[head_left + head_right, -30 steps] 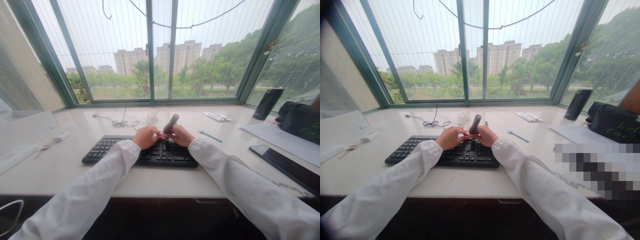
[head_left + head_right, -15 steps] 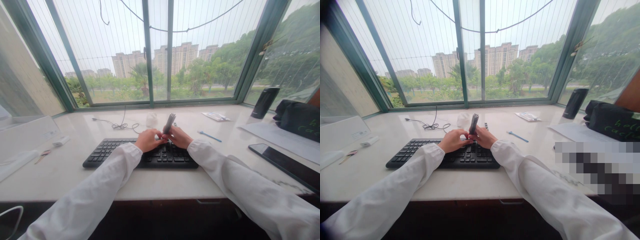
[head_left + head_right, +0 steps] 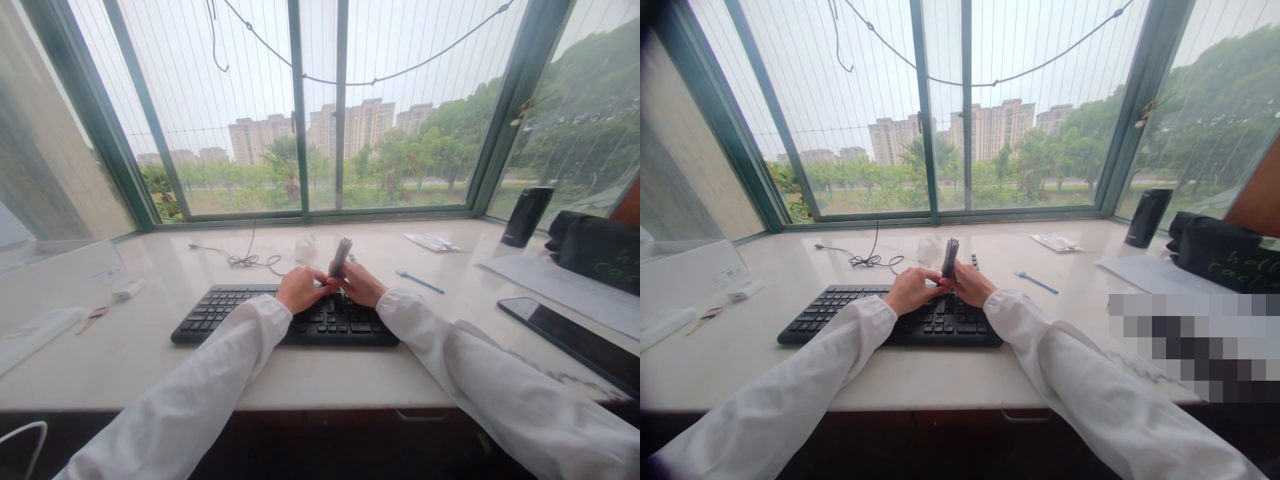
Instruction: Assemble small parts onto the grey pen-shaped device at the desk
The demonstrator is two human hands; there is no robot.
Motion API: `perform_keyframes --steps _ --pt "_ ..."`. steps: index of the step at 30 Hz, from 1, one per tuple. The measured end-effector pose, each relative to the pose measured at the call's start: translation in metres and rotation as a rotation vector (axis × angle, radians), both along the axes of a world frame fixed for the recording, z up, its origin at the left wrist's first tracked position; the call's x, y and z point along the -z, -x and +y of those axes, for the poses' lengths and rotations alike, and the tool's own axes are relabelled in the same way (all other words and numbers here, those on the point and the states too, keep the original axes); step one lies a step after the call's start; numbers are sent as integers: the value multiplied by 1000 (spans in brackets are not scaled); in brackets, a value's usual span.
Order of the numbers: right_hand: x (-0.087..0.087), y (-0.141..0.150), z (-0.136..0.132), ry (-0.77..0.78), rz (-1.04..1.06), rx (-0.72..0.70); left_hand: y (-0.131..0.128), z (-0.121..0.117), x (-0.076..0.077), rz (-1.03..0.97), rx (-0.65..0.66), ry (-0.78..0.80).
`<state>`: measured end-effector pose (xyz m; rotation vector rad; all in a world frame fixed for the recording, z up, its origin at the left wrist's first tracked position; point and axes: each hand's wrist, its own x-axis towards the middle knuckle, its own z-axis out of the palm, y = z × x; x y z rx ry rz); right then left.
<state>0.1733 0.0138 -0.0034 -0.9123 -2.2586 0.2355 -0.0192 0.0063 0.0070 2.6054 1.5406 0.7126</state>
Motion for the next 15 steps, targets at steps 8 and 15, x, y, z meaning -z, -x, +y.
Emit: perform_keyframes --steps 8,15 --pt "3 -1 3 1 -30 15 -3 -2 -3 -3 -36 55" --pt "3 -2 3 5 -19 24 -3 0 -3 -32 -14 71"
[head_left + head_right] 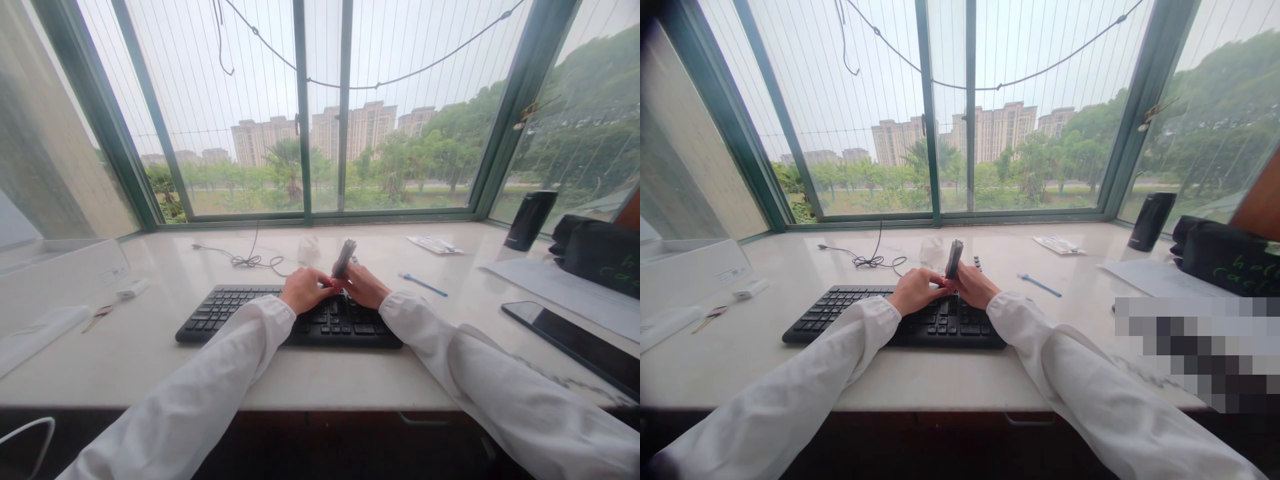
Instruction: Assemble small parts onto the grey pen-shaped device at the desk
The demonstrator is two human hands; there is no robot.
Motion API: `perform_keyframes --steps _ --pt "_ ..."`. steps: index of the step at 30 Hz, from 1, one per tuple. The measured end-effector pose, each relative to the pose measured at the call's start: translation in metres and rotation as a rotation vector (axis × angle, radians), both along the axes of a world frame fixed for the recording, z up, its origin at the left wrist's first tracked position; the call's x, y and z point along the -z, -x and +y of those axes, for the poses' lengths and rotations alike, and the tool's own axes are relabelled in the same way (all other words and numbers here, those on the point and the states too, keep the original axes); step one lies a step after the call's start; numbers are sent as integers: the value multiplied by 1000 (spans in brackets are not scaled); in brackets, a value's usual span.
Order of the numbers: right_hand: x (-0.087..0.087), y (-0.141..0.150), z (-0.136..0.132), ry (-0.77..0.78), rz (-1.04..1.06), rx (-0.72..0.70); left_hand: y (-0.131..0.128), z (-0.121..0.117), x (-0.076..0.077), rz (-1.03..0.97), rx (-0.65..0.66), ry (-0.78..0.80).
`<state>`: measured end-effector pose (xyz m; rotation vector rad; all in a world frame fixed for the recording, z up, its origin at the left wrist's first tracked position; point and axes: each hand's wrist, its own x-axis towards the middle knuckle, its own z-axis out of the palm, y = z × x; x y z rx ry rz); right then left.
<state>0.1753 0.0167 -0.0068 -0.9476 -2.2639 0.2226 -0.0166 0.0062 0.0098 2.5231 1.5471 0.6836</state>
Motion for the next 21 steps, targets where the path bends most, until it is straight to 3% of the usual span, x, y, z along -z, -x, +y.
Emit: perform_keyframes --steps 15,21 --pt "4 1 2 22 34 6 1 2 4 -59 34 39" --pt "3 2 2 -76 2 -8 0 3 5 2 68 -13"
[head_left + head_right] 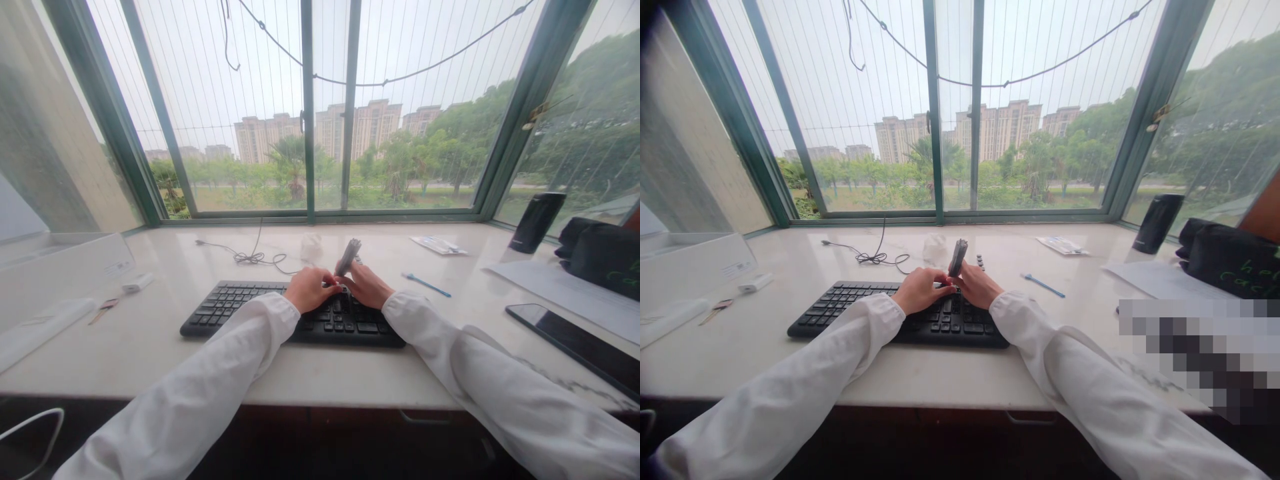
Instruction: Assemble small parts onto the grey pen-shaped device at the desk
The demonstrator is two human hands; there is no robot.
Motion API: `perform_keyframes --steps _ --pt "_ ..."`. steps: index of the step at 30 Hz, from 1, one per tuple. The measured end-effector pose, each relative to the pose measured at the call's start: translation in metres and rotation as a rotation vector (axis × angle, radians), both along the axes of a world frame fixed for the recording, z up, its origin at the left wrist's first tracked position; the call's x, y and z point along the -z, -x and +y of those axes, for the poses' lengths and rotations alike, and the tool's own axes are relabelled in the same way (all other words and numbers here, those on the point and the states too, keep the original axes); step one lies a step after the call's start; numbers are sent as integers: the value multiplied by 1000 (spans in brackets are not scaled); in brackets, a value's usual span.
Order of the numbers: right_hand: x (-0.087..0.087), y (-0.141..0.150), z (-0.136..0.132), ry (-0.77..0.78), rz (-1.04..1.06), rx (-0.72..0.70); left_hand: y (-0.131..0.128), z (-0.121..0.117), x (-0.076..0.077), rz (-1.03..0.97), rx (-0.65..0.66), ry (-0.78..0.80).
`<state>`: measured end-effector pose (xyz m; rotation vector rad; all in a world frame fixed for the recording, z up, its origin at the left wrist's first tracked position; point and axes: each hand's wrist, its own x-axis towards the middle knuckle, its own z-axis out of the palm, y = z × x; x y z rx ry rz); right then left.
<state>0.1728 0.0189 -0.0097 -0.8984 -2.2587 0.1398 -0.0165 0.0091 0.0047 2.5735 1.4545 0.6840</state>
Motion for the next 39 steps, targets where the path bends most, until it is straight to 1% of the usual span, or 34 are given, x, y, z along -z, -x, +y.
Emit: perform_keyframes --steps 3,9,15,19,23,27,30,34,35,36,39 --pt "0 0 1 4 -6 -8 -1 -1 0 23 -2 -19" --pt "1 0 3 58 -6 38 -3 -4 0 54 -14 -25" --pt "0 2 1 52 2 60 -6 -8 0 128 -77 -27" --pt "-2 3 0 44 -7 82 -7 -8 0 152 -71 -68" --pt "-2 4 1 73 -3 99 -6 -8 0 160 -69 -73" --pt "0 6 2 95 39 122 -6 -8 1 161 -73 -76" --pt "-2 7 2 113 81 109 -6 -8 1 159 -80 -79" --pt "-12 3 3 176 388 151 -7 -10 1 137 -50 -79" --pt "-13 1 4 178 425 158 -7 -10 1 129 -44 -81" --pt "-14 -2 5 174 414 155 -6 -9 1 121 -42 -84" --pt "-11 -9 10 172 290 127 -4 -7 -1 103 -38 -82"
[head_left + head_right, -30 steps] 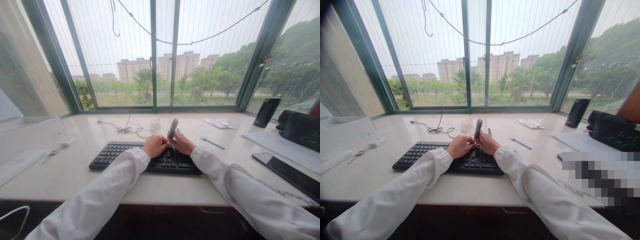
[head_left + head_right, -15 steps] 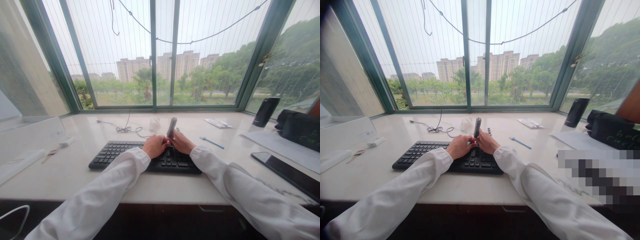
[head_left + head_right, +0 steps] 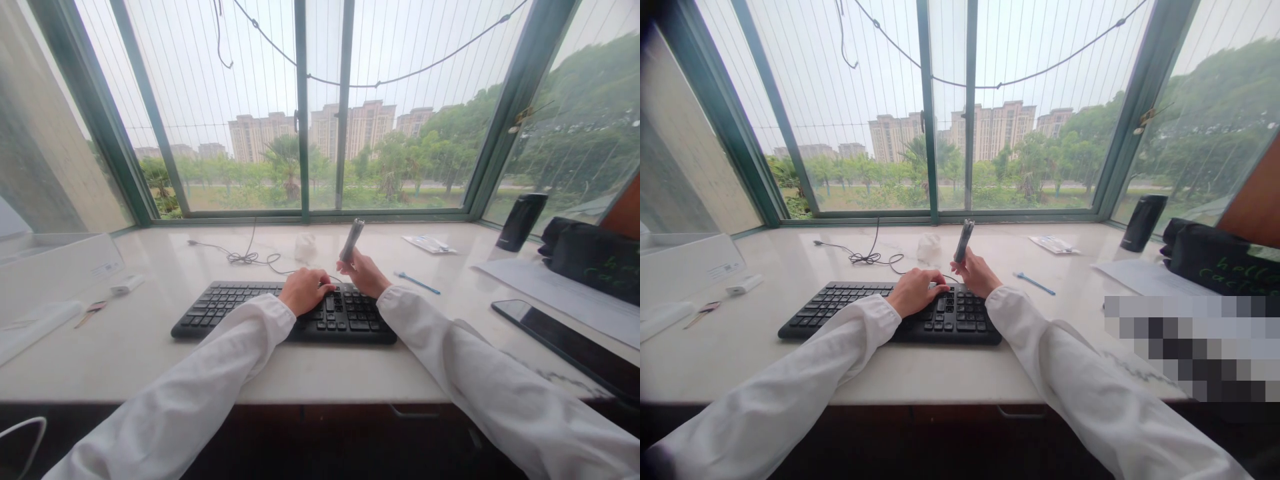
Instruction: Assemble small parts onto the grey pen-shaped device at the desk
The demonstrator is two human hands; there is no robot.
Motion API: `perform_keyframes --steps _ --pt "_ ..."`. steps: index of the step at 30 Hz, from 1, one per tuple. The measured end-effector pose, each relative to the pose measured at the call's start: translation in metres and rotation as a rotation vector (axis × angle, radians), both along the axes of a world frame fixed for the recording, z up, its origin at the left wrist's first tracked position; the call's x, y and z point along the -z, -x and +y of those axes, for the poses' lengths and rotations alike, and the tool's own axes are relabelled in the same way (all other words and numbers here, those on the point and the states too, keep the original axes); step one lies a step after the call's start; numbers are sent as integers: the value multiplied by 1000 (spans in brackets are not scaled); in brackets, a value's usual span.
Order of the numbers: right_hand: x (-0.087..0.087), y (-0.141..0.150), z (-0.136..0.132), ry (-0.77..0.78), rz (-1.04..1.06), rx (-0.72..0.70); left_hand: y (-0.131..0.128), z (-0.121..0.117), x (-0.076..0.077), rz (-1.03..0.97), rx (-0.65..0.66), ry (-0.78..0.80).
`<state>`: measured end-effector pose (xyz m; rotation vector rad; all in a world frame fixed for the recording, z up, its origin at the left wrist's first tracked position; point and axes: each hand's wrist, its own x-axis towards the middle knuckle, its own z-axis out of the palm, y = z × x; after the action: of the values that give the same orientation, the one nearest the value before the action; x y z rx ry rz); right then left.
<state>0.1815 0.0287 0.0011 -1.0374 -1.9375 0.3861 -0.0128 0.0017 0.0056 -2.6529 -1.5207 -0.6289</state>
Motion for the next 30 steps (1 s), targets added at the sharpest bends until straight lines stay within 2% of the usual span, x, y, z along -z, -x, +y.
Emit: perform_keyframes --steps 6,9,15,20,24,30 --pt "6 -2 3 29 -10 -101 8 6 -4 -14 79 34" --pt "5 -2 1 80 -42 -184 11 8 -5 14 74 25" --pt "3 -8 -3 170 66 -269 14 8 -6 10 92 3" --pt "4 -8 -6 227 53 -350 16 8 -7 35 71 4" --pt "0 -6 -9 161 -6 -384 15 6 -9 68 65 7" --pt "-5 -3 -11 48 -141 -335 16 6 -11 77 50 -61"
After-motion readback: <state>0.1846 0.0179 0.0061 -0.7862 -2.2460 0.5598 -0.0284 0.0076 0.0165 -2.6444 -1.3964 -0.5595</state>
